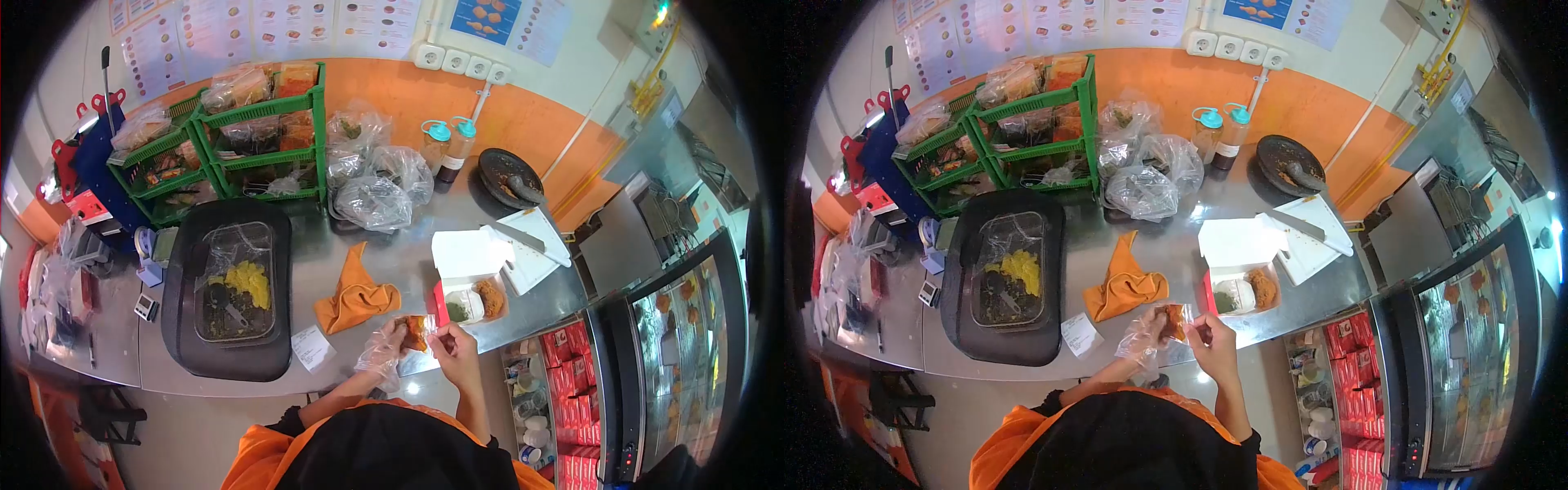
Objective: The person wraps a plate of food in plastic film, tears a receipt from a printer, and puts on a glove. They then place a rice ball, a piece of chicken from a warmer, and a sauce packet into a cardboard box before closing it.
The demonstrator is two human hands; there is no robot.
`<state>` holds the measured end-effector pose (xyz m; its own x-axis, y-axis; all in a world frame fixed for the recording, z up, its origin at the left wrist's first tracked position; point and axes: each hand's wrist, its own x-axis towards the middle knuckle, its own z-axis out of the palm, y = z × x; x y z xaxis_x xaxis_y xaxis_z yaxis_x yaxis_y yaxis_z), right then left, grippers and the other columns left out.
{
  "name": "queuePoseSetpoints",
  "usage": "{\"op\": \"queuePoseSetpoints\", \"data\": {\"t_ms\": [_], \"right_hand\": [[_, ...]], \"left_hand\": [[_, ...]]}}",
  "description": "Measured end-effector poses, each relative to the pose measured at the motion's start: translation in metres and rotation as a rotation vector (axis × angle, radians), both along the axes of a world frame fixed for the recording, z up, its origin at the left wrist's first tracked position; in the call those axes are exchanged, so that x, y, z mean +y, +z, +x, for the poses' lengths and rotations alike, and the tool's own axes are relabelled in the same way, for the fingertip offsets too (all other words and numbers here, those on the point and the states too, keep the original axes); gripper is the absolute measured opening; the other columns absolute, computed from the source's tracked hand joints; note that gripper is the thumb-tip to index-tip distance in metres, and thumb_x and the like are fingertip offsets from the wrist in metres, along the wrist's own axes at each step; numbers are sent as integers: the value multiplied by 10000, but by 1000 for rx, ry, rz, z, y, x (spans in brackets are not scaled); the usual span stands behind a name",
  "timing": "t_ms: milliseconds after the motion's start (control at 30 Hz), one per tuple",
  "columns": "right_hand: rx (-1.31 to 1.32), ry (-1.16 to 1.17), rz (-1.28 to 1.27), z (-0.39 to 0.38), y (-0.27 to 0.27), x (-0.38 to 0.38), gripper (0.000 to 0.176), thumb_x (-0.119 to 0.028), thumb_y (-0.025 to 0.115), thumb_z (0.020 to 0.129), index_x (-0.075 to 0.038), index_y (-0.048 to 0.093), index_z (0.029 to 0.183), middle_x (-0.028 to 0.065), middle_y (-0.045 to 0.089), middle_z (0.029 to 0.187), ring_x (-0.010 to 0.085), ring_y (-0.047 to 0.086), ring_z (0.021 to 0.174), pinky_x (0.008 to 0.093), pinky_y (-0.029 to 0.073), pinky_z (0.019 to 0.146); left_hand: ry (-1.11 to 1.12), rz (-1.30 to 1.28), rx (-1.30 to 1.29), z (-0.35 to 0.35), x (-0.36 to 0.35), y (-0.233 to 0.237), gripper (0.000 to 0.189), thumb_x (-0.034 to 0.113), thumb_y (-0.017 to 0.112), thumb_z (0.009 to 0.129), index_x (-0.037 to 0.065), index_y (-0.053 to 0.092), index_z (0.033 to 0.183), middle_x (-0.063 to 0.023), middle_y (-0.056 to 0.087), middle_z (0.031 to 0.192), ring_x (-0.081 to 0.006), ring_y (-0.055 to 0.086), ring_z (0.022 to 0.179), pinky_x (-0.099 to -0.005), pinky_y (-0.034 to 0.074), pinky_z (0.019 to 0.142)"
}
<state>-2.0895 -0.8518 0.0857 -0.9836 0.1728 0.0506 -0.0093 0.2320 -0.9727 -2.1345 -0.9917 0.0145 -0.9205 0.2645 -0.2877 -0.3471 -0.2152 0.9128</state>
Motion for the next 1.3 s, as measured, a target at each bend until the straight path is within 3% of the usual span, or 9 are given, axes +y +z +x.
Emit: {"op": "queuePoseSetpoints", "data": {"t_ms": [400,733,800,867,933,1167,1233,1267,1300], "right_hand": [[-34,-5,31,-4,-5,-39,103,-45,642,862,1,561,816,12,585,645,27,514,575,201,412,508],[-75,-135,230,9,-10,-42,98,-53,651,877,-3,567,869,-13,586,702,22,509,620,191,406,539],[-167,-110,178,10,-10,-34,83,-47,640,884,-3,570,870,-8,586,732,26,516,650,194,411,563],[-179,-75,53,11,-4,-28,73,-41,631,889,-3,571,871,-2,588,751,32,522,672,196,414,580],[-143,22,-38,5,-7,-17,40,-12,608,892,-4,571,884,13,592,797,54,536,724,204,427,629],[178,226,94,-62,-19,61,71,-36,613,870,-27,544,881,-1,519,760,66,492,640,208,411,554],[165,332,84,-80,-14,83,87,-48,617,874,-33,533,855,0,532,678,53,489,569,191,392,513],[371,253,414,-79,13,84,293,-315,724,846,-28,678,813,36,600,618,112,517,538,254,441,517],[233,330,287,-84,16,90,228,-240,698,868,-18,650,846,22,583,627,89,513,555,231,427,523]], "left_hand": [[-129,-185,-210,-17,-43,-7,395,405,506,960,31,630,927,-34,595,645,-102,509,480,-259,378,414],[-162,349,-312,-15,-30,-22,425,412,506,945,76,562,1198,-31,612,861,-89,546,664,-239,462,585],[-270,-182,-385,-22,-23,-8,428,438,499,946,64,599,1129,-39,608,793,-106,559,687,-275,471,601],[-154,-258,-101,-10,12,-102,421,450,474,958,64,639,998,-40,603,736,-137,559,650,-321,459,583],[-199,-169,156,-15,24,-105,443,444,430,978,65,649,916,-33,601,721,-165,563,645,-355,459,591],[45,720,-226,-38,54,-5,285,330,595,934,78,651,1053,22,568,789,-77,508,710,-229,416,641],[146,670,-38,-32,55,-6,333,317,582,942,59,632,1146,-11,586,882,-96,531,828,-242,441,696],[199,624,-17,-30,62,-14,341,312,586,940,57,626,1161,-24,596,917,-99,535,864,-245,445,709],[371,80,804,-30,63,-15,300,306,642,906,64,652,1084,-30,615,973,-82,538,900,-247,436,696]]}}
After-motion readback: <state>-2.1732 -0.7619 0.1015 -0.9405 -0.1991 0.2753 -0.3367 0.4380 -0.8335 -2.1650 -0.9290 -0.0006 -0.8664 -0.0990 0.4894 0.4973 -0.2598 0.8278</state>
